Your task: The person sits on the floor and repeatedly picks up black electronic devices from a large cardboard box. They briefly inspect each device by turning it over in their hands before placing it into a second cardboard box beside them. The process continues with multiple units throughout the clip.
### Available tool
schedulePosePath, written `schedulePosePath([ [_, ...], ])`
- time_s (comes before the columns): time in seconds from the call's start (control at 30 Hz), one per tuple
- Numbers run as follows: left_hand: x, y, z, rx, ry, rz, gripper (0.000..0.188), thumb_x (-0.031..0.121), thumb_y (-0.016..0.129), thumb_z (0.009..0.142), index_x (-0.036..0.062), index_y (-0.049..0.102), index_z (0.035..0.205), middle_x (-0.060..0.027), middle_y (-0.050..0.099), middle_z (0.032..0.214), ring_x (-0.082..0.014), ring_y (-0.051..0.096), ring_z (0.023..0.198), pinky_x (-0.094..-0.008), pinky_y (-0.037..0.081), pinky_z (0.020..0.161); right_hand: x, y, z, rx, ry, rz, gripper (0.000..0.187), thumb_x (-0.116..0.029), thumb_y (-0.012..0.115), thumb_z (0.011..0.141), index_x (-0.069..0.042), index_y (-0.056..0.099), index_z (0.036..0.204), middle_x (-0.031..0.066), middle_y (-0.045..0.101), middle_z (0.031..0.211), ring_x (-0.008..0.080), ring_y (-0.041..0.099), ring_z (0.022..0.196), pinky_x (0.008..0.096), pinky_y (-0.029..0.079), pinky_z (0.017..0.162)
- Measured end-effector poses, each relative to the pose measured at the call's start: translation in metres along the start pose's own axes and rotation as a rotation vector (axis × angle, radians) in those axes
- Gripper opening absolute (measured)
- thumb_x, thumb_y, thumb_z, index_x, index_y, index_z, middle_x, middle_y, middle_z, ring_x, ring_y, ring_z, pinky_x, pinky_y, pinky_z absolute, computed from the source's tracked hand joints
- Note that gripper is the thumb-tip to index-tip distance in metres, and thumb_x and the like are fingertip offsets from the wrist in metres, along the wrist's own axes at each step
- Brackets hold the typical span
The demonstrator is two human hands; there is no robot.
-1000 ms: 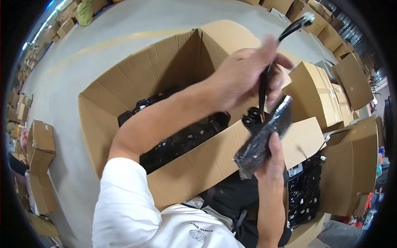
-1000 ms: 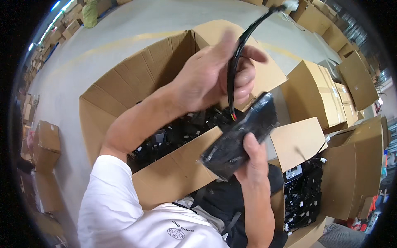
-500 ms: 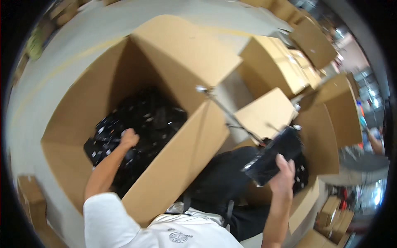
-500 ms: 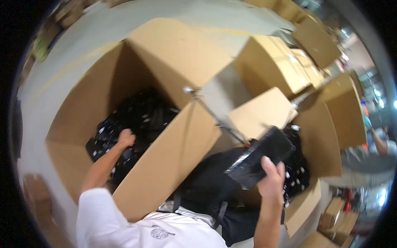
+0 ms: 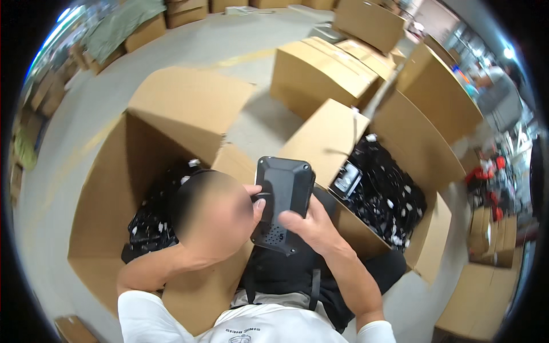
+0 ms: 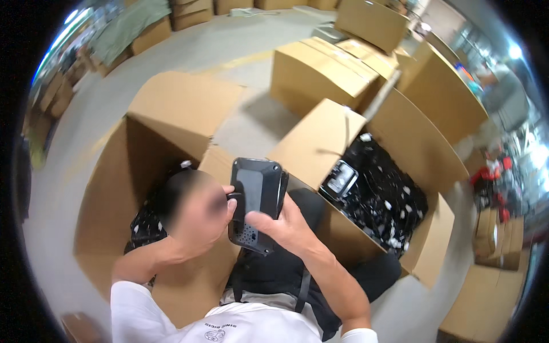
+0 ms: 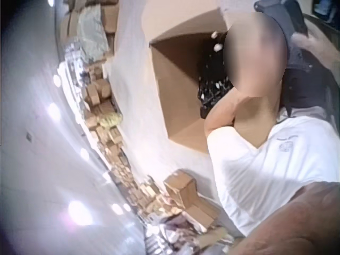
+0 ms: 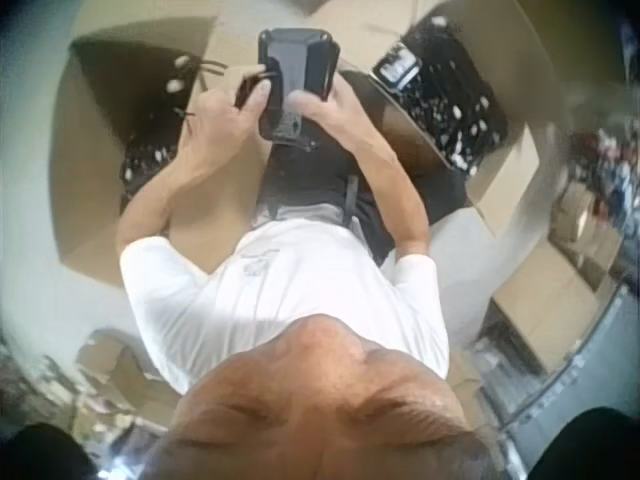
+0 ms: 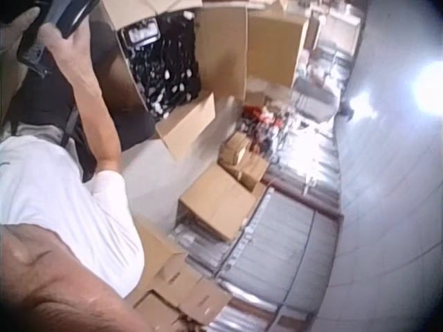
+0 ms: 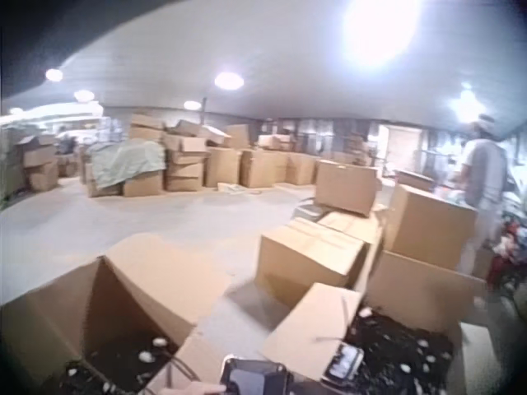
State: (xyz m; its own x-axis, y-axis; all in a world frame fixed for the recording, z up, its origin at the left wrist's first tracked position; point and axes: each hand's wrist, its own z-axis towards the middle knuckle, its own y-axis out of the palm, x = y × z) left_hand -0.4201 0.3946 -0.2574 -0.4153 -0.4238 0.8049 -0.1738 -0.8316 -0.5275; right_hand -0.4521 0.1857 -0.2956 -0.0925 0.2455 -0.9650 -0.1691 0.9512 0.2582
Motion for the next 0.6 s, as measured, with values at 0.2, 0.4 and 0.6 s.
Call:
schedulePosePath([
  [0.2, 0.057, -0.012, 0.051, -0.109, 0.611, 0.434, 0.078, 0.039, 0.089, 0.074, -0.001, 0.057, 0.133, -0.0221, 0.068, 0.114, -0.0367, 0.067, 0.101, -0.0402, 0.055, 0.087, -0.033, -0.046, -0.049, -0.09, 0.029, -0.509, 0.07, -0.026, 0.079, 0.083, 0.007, 0.047, 0.136, 0.0181, 0.067, 0.113, 0.0225, 0.067, 0.102, 0.0349, 0.053, 0.091],
  [0.4, 0.064, 0.032, 0.071, -0.643, -0.094, -0.183, 0.063, 0.018, 0.088, 0.077, -0.0061, 0.06, 0.128, -0.0113, 0.071, 0.105, -0.0167, 0.067, 0.095, -0.0317, 0.056, 0.083, -0.037, -0.052, -0.072, 0.155, -0.146, -0.349, 0.068, -0.033, 0.079, 0.089, 0.007, 0.048, 0.135, 0.0214, 0.066, 0.114, 0.0254, 0.066, 0.108, 0.0364, 0.051, 0.098],
  [0.6, 0.066, 0.084, 0.077, -0.573, -0.169, -0.164, 0.07, 0.018, 0.087, 0.077, -0.0063, 0.056, 0.135, -0.0106, 0.069, 0.111, -0.0159, 0.066, 0.1, -0.0308, 0.054, 0.09, 0.011, -0.067, -0.091, 0.216, -0.036, -0.084, 0.076, -0.041, 0.081, 0.089, 0.005, 0.047, 0.14, 0.0138, 0.065, 0.116, 0.0179, 0.063, 0.103, 0.0317, 0.052, 0.092],
])
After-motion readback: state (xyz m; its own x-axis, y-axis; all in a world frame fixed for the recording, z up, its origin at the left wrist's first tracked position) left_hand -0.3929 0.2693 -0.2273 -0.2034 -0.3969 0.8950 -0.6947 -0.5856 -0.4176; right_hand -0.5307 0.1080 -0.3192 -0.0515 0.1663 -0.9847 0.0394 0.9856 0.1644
